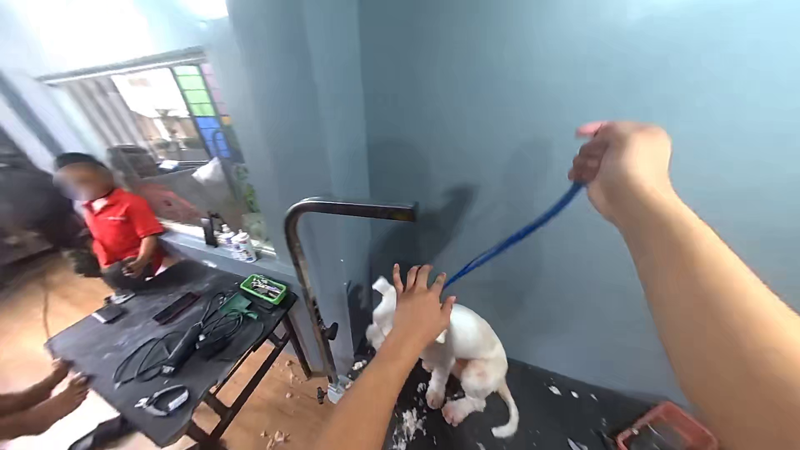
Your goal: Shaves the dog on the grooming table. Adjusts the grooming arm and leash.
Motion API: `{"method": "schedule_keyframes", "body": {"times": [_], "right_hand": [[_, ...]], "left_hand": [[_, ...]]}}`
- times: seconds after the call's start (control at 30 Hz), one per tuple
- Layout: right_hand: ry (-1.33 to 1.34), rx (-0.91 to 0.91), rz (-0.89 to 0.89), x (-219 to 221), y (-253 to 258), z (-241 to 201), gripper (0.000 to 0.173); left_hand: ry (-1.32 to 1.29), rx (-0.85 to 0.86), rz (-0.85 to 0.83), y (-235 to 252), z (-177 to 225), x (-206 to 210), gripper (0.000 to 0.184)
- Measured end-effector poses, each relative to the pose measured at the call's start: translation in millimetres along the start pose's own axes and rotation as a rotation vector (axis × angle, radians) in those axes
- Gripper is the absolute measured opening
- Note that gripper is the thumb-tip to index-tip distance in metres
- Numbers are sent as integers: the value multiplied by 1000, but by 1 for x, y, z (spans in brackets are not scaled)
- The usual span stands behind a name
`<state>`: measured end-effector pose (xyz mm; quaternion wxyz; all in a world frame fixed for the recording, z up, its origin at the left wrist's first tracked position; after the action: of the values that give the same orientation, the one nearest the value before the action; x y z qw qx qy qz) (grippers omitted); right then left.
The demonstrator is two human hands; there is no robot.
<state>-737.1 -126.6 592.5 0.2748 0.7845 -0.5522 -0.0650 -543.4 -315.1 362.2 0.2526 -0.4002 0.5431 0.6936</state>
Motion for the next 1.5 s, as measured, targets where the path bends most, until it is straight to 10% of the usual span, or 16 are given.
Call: {"method": "schedule_keyframes", "body": {"times": [0.13, 0.33, 0.47, 0.6, 0.77, 1.0, 1.17, 1.3, 1.5], "right_hand": [[-289, 113, -434, 76, -98, 51, 16], [-421, 619, -970, 222, -270, 184, 36], [-445, 1105, -786, 268, -329, 272, 62], [-74, 1218, -535, 292, -353, 312, 47], [-291, 998, -506, 286, -345, 317, 46], [-845, 133, -969, 297, -344, 299, 45], [-743, 413, -801, 280, -332, 266, 84], [-706, 556, -863, 266, -297, 229, 48], [-212, 1223, -715, 284, -343, 303, 58]], "left_hand": [[-72, -244, 748, -58, -92, -118, 41], [-542, -633, 419, -69, -231, -112, 67], [-747, -537, 173, -59, -242, -78, 40], [-849, -460, 143, -56, -244, -76, 32], [-921, -398, 211, -51, -247, -70, 27], [-992, -347, 315, -46, -250, -69, 25], [-964, -311, 270, -41, -250, -81, 25], [-985, -267, 311, -38, -250, -82, 24], [-1010, -249, 328, -40, -250, -82, 26]]}}
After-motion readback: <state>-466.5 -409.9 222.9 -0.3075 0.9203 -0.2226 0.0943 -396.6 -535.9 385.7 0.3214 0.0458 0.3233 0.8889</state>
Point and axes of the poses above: each hand's wrist, its own y-axis towards the middle knuckle, its own x-axis out of the palm, z = x × y, the point moved 7 cm from there along y, towards the middle knuckle, and after that the axes turned 8 degrees about y, right-handed, at the moved point
